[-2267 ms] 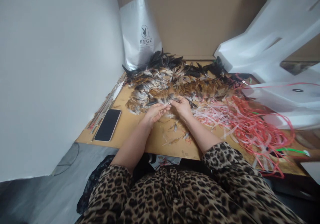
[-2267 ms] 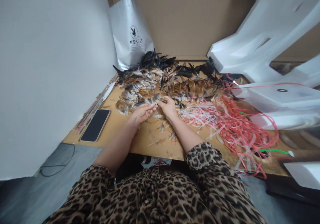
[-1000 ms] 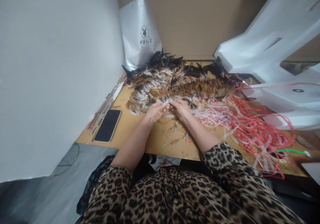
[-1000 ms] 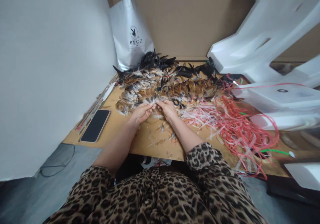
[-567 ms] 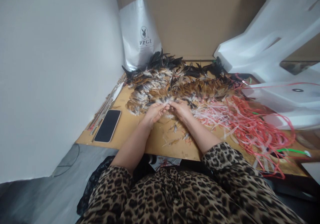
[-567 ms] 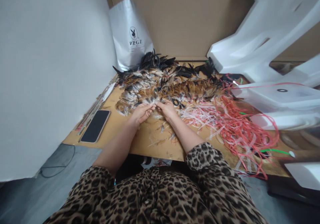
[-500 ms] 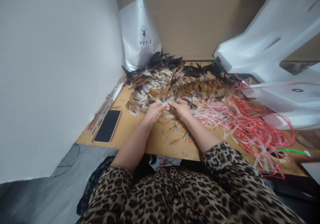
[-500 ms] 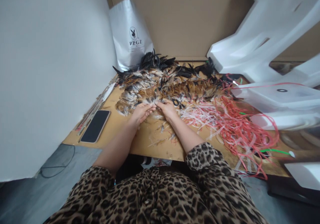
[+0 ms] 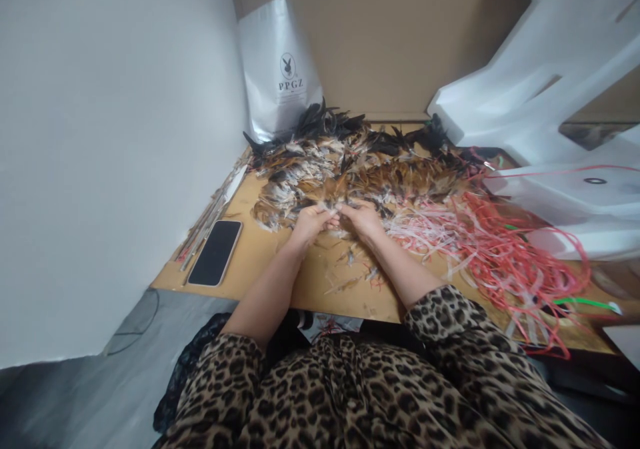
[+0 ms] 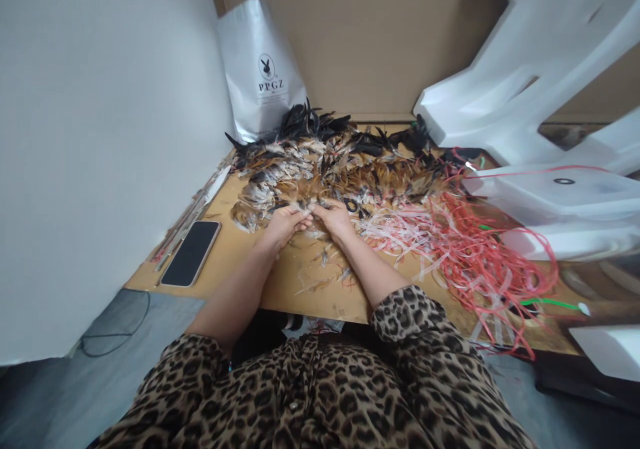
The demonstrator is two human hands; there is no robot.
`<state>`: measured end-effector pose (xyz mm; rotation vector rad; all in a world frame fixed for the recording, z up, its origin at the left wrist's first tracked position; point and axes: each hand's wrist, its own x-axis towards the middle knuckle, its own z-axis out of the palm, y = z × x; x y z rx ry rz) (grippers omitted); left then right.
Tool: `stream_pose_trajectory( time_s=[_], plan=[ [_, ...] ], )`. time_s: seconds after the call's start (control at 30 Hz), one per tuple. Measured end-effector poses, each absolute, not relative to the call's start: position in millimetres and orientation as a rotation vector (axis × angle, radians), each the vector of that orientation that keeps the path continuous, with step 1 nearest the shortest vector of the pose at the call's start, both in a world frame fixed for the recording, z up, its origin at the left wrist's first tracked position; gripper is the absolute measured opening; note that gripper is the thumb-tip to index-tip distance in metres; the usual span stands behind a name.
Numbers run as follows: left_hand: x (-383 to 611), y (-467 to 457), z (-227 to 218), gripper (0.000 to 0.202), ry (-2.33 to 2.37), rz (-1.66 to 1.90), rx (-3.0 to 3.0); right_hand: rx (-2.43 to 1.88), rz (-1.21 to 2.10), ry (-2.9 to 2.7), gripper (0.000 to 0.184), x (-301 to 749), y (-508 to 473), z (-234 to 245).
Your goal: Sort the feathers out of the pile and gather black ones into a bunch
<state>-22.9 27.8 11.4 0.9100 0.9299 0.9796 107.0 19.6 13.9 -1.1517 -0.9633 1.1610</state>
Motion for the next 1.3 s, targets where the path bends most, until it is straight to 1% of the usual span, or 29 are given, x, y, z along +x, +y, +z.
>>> stream_pose_trajectory(
  time_s=[0.27, 0.47, 0.6, 0.7, 0.8, 0.93, 1.07, 1.17, 1.3],
  plan=[
    [-31.9, 39.2, 8.2, 0.008, 0.856, 1.083, 0.667, -1.004, 1.394, -0.829, 0.032, 111.2, 25.2, 11.4],
    [-31.2, 36.8, 11.6, 0.007, 0.837, 0.977, 0.648, -0.969, 1.353, -0.89, 0.029, 114.1, 23.1, 14.5],
    [-30.3, 35.0, 12.6, 0.009, 0.805, 0.924, 0.664, -0.959, 1.362, -0.941, 0.035, 114.4, 25.9, 6.5],
    [-30.0, 34.7, 12.9, 0.009, 0.802, 0.928, 0.662, -0.978, 1.359, -0.972, 0.035, 114.5, 27.5, 2.5],
    [-28.7, 34.3, 12.9, 0.007, 0.829, 0.963, 0.676, -1.041, 1.286, -1.052, 0.033, 114.7, 26.3, 4.7],
    [-26.9, 34.0, 11.9, 0.006, 0.852, 1.021, 0.709, -1.165, 1.03, -1.234, 0.029, 114.7, 24.2, 9.4],
    [-26.9, 34.8, 10.8, 0.006, 0.864, 1.048, 0.699, -1.123, 0.864, -1.429, 0.031, 114.8, 26.6, 5.6],
    [-27.6, 35.7, 10.0, 0.006, 0.861, 1.039, 0.699, -1.117, 0.841, -1.488, 0.032, 115.4, 28.7, 1.9],
    [-27.6, 35.3, 9.4, 0.007, 0.851, 1.017, 0.722, -1.121, 0.902, -1.474, 0.035, 115.0, 27.7, 3.4]
  ],
)
